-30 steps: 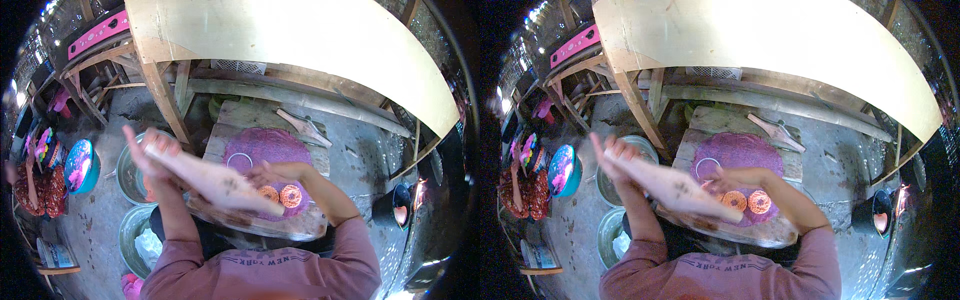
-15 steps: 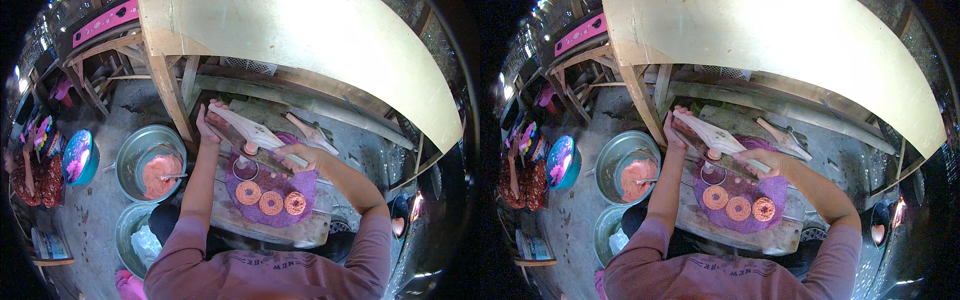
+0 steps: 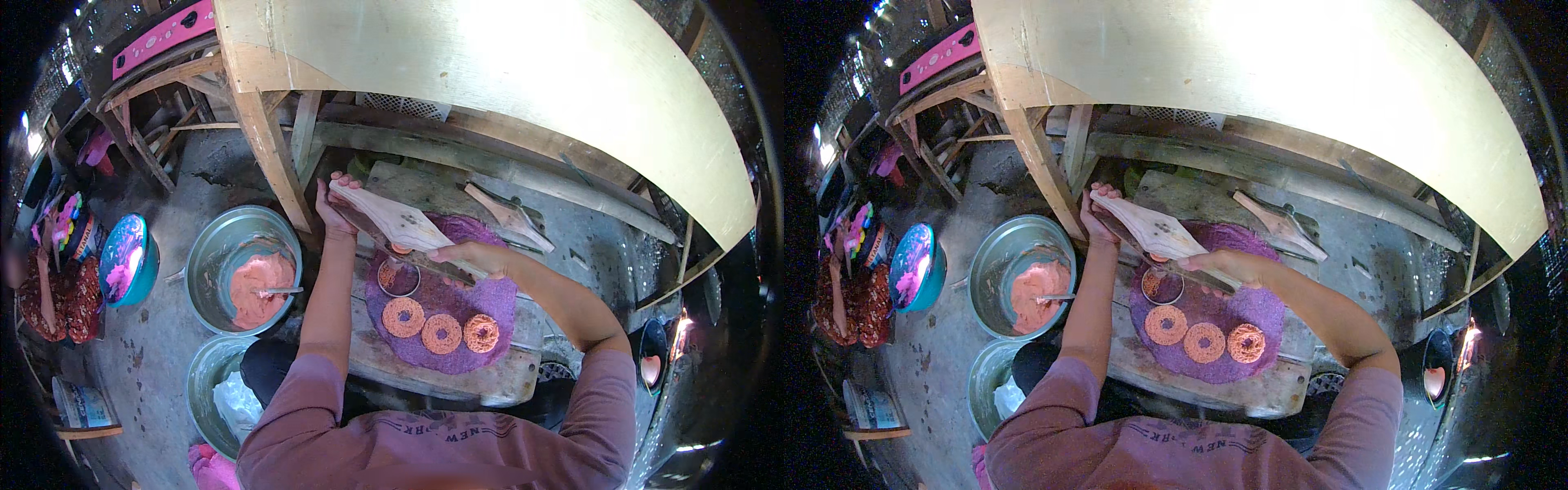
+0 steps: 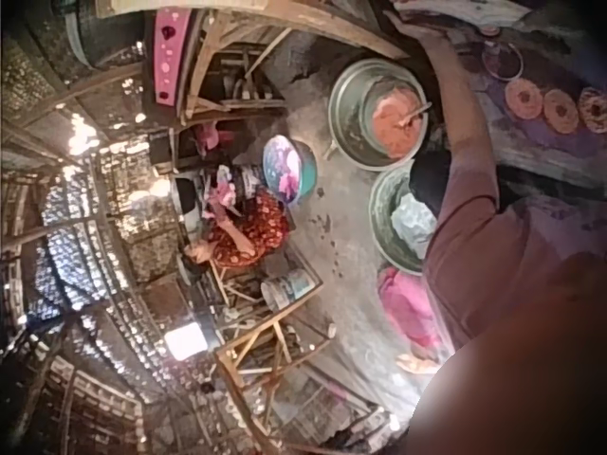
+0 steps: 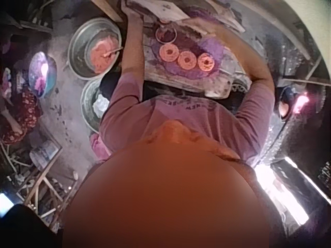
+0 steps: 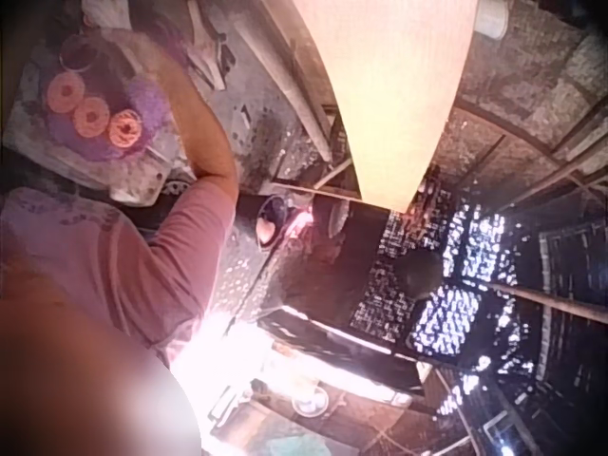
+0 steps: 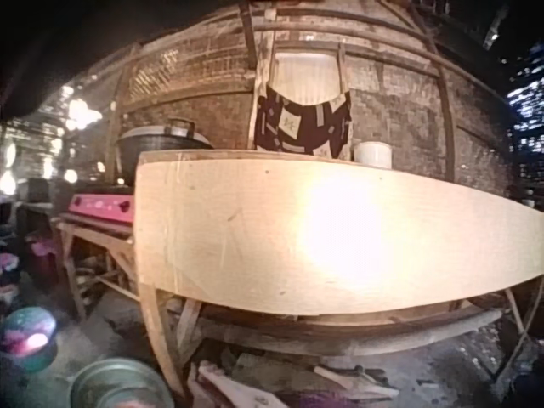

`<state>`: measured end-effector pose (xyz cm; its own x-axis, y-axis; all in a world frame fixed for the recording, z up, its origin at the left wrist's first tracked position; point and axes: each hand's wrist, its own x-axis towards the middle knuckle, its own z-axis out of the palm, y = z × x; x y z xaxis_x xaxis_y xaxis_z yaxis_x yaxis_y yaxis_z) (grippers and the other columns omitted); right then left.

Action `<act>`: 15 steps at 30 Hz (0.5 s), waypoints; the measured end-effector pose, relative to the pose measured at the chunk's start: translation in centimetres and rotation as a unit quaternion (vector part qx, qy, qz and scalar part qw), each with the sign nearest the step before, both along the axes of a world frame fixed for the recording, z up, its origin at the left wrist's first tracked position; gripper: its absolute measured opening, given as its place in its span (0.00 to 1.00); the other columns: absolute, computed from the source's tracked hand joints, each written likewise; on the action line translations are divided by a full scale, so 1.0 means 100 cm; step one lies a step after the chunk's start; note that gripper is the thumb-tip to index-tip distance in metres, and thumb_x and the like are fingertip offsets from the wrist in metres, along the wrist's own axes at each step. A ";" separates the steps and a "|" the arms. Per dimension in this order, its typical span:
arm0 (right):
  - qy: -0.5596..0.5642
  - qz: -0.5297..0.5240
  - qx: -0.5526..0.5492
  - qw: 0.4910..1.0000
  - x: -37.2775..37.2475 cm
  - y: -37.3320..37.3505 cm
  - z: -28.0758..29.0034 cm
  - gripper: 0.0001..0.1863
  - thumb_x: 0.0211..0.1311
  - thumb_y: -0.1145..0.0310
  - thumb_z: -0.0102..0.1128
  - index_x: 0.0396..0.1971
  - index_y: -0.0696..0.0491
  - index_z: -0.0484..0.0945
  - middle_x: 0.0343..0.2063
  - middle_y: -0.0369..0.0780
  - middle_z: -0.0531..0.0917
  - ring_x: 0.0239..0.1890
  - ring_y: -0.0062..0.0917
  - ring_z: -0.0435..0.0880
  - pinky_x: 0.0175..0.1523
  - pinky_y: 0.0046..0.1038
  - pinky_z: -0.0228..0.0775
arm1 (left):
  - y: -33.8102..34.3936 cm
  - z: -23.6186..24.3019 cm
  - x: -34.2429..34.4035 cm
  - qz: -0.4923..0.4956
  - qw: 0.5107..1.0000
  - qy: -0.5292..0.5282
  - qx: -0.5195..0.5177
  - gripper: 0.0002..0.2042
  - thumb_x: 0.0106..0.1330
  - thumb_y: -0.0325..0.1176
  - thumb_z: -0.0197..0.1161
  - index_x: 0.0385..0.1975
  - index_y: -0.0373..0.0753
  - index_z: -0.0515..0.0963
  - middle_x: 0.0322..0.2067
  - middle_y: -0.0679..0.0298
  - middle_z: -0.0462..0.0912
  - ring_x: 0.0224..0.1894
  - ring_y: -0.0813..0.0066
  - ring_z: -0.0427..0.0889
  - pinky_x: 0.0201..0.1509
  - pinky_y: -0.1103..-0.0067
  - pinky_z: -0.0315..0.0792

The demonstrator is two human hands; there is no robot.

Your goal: The person scoops pink paste into a piping bag and pipes circular patterns onto a purple mat. They then use a small tool to apply white paste into the center of each circle, creating a layered decorative pattern.

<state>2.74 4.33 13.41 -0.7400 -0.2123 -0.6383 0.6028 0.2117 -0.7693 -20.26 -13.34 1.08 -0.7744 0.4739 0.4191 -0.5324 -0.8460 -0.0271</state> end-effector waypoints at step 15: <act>-0.001 -0.015 0.026 1.000 0.031 -0.003 -0.002 0.28 0.58 0.43 0.60 0.40 0.56 0.80 0.21 0.38 0.79 0.18 0.20 0.75 0.19 0.22 0.64 | -0.017 -0.008 0.053 0.017 0.996 -0.073 -0.057 0.17 0.71 0.51 0.44 0.34 0.44 0.69 0.28 0.66 0.72 0.35 0.66 0.72 0.43 0.70 0.70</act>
